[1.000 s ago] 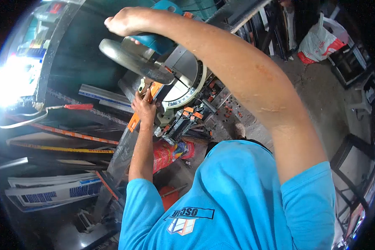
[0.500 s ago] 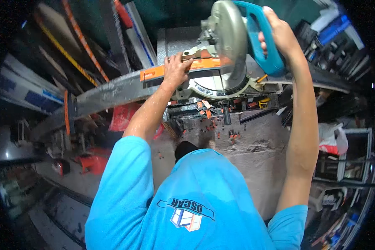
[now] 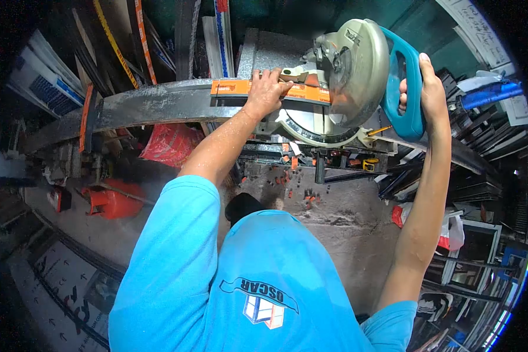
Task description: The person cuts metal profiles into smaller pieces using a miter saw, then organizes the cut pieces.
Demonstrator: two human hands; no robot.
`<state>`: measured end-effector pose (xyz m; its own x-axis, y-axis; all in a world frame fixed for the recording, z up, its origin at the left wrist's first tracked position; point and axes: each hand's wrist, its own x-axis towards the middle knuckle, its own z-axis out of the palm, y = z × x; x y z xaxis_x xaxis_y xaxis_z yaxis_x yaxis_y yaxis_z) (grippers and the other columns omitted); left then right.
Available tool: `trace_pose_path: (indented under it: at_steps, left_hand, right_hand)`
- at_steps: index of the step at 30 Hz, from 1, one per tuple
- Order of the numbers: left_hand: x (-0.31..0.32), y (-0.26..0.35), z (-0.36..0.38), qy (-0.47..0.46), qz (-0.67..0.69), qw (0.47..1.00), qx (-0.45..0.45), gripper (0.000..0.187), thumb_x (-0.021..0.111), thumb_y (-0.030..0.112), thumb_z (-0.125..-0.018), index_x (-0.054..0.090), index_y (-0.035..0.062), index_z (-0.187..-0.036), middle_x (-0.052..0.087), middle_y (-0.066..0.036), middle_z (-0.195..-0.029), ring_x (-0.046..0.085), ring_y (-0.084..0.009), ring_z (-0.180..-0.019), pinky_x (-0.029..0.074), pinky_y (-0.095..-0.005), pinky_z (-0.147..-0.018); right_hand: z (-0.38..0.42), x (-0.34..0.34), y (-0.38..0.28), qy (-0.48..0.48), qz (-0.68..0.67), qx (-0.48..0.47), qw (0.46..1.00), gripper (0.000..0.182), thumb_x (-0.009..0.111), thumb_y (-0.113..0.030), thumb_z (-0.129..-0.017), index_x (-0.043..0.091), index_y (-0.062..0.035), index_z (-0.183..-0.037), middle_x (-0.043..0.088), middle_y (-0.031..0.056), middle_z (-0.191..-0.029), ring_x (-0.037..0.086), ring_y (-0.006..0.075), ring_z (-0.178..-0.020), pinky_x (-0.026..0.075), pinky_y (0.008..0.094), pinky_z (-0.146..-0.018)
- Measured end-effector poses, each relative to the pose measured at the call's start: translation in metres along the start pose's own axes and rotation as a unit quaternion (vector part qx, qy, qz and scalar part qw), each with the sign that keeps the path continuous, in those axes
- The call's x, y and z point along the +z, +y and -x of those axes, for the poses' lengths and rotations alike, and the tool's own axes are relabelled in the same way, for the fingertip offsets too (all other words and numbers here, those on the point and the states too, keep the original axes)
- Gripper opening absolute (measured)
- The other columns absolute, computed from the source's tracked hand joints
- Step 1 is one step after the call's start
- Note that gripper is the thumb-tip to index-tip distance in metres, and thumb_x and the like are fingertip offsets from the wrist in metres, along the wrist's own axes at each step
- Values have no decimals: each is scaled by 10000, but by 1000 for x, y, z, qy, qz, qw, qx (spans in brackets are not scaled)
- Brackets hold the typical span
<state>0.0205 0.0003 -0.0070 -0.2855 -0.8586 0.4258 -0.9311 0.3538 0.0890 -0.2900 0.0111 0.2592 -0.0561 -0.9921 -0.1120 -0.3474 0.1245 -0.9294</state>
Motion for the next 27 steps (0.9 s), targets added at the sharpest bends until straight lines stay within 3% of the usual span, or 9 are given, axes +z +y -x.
trace_pose_path:
  at_steps: [14, 20, 23, 27]
  left_hand:
    - [-1, 1, -2, -29, -1, 1000, -7, 554, 829, 117, -749, 740, 311, -1261, 562, -126, -1404, 544, -298, -1245, 333, -573, -1126]
    - [0, 0, -1, -26, -12, 1000, 5, 659, 845, 105, -697, 706, 308, -1309, 561, -140, -1391, 535, -311, -1255, 347, -572, -1109]
    - [0, 1, 0, -11, -2, 1000, 6, 662, 853, 108, -689, 709, 309, -1303, 562, -137, -1392, 536, -310, -1250, 346, -565, -1109]
    - [1, 1, 0, -9, -12, 1000, 9, 690, 877, 126, -651, 714, 308, -1297, 554, -132, -1403, 536, -308, -1246, 346, -554, -1109]
  right_hand:
    - [11, 6, 19, 29, -15, -37, 999, 675, 409, -614, -1056, 631, -32, -796, 613, 81, -624, 583, 175, -471, 511, 344, -450]
    - [19, 10, 22, 35, -8, -54, 998, 686, 416, -626, -1046, 619, -63, -712, 577, 56, -566, 558, 158, -456, 487, 314, -452]
    - [21, 10, 26, 30, -14, -48, 998, 602, 416, -583, -1066, 614, -44, -884, 618, 79, -642, 588, 159, -482, 510, 337, -449]
    - [21, 10, 33, 32, -22, -59, 998, 599, 410, -579, -1067, 605, -38, -898, 618, 83, -647, 594, 159, -491, 510, 337, -450]
